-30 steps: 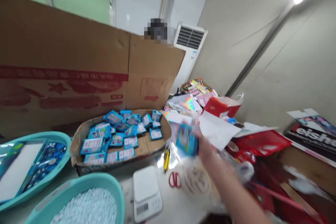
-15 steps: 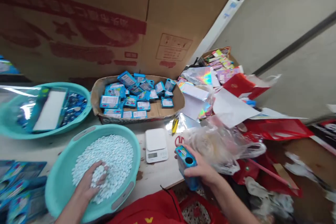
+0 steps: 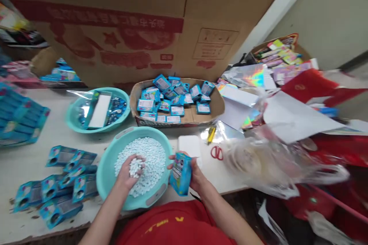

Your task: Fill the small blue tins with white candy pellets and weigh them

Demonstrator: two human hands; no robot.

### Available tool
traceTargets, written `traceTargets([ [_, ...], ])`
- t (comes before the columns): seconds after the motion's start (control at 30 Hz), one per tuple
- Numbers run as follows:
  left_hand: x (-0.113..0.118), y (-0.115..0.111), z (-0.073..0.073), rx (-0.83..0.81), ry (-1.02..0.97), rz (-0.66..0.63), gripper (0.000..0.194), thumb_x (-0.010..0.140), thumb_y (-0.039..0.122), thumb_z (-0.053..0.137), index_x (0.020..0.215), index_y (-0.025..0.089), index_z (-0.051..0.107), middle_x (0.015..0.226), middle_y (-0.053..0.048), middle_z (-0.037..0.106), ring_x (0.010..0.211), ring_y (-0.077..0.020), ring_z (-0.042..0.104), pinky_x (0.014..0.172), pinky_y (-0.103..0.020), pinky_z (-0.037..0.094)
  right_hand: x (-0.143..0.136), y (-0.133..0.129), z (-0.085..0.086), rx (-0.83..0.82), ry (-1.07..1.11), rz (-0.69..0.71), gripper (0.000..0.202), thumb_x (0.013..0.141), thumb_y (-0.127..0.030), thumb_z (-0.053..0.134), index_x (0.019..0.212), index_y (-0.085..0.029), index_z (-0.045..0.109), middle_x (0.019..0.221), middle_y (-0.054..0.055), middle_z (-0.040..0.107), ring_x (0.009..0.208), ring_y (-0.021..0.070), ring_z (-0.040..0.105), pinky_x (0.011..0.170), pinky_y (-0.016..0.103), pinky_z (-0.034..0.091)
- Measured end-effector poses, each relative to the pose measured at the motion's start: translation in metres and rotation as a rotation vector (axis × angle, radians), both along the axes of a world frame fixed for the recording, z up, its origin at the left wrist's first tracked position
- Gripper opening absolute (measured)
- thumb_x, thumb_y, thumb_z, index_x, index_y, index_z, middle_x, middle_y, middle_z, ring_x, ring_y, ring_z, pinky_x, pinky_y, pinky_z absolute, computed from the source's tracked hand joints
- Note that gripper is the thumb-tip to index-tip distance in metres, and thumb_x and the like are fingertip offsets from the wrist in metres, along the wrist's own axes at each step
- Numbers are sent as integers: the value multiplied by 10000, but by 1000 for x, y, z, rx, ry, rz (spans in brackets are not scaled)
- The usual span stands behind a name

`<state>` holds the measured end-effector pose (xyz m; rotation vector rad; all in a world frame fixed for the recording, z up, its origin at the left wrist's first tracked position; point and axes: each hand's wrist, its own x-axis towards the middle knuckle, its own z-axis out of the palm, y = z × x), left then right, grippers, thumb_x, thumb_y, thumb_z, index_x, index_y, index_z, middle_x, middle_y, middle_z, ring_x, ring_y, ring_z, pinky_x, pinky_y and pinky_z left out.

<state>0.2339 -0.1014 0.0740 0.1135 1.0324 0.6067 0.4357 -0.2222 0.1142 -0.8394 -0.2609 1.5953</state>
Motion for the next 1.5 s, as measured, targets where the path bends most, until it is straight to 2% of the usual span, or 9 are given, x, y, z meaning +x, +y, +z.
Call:
traceTargets([
  [0.17, 2, -5, 5, 17, 50, 83, 45, 760, 182, 483, 754, 145, 508, 638, -37, 551, 446, -99, 498, 305, -135, 309, -8, -1, -7, -90, 177, 73, 799, 544, -867, 521, 992, -206, 559, 775, 15, 634, 613, 172, 605, 633, 326, 453],
  [0.33, 10, -13, -14, -51, 62, 87, 45, 750, 177, 478, 723, 150, 501, 560, -8, 495, 394, -85, 433, 284, -136, 279, -11, 0, -16, -165, 27, 49, 579, 494, -483, 848, 936, -178, 631, 765, -5, 649, 678, 136, 590, 719, 277, 449],
  [0.43, 11, -16, -12, -40, 20, 83, 52, 732, 183, 495, 688, 156, 494, 529, 2, 481, 357, -75, 394, 274, -141, 257, -11, 1, -10, -161, -181, 72, 499, 458, -350, 874, 865, -185, 639, 745, -22, 643, 684, 136, 576, 699, 264, 442],
  [0.5, 8, -17, 3, -16, 19, 89, 60, 722, 186, 499, 670, 155, 497, 509, 3, 487, 336, -75, 385, 271, -146, 248, -11, 1, -2, -134, -395, 86, 467, 485, -317, 856, 880, -211, 629, 743, -38, 631, 689, 144, 568, 687, 270, 439],
  [0.67, 13, -19, 63, 177, -45, 210, 141, 710, 269, 553, 643, 150, 517, 512, -3, 530, 341, -67, 405, 287, -141, 236, -23, 10, 5, 96, -1087, 33, 315, 615, -276, 771, 896, -227, 639, 878, 17, 619, 850, 208, 573, 781, 330, 441],
  [0.77, 24, -20, 76, 358, -31, 325, 220, 672, 338, 634, 639, 148, 529, 552, -2, 557, 446, -92, 512, 376, -167, 360, -39, 20, -1, 251, -1287, 58, 273, 659, -246, 724, 918, -230, 638, 922, 37, 631, 904, 234, 576, 813, 361, 443],
  [1.0, 29, -24, 67, 562, 133, 449, 267, 693, 382, 663, 650, 161, 517, 559, 31, 541, 497, -106, 544, 500, -228, 420, -58, 29, 2, 318, -1475, 112, 260, 696, -252, 700, 942, -230, 618, 911, 43, 653, 899, 251, 577, 799, 384, 445],
  [1.27, 31, -19, 74, 625, 230, 417, 295, 682, 377, 673, 605, 169, 479, 535, 44, 516, 458, -95, 514, 473, -220, 373, -59, 40, 12, 314, -1512, 193, 298, 666, -191, 701, 950, -225, 620, 924, 42, 649, 911, 249, 585, 798, 372, 438],
  [1.5, 32, -18, 69, 615, 123, 314, 265, 701, 379, 647, 606, 156, 539, 521, 22, 524, 476, -107, 523, 510, -241, 406, -52, 38, 12, 286, -1489, 263, 302, 653, -195, 720, 938, -234, 628, 917, 32, 661, 917, 248, 592, 800, 373, 439],
])
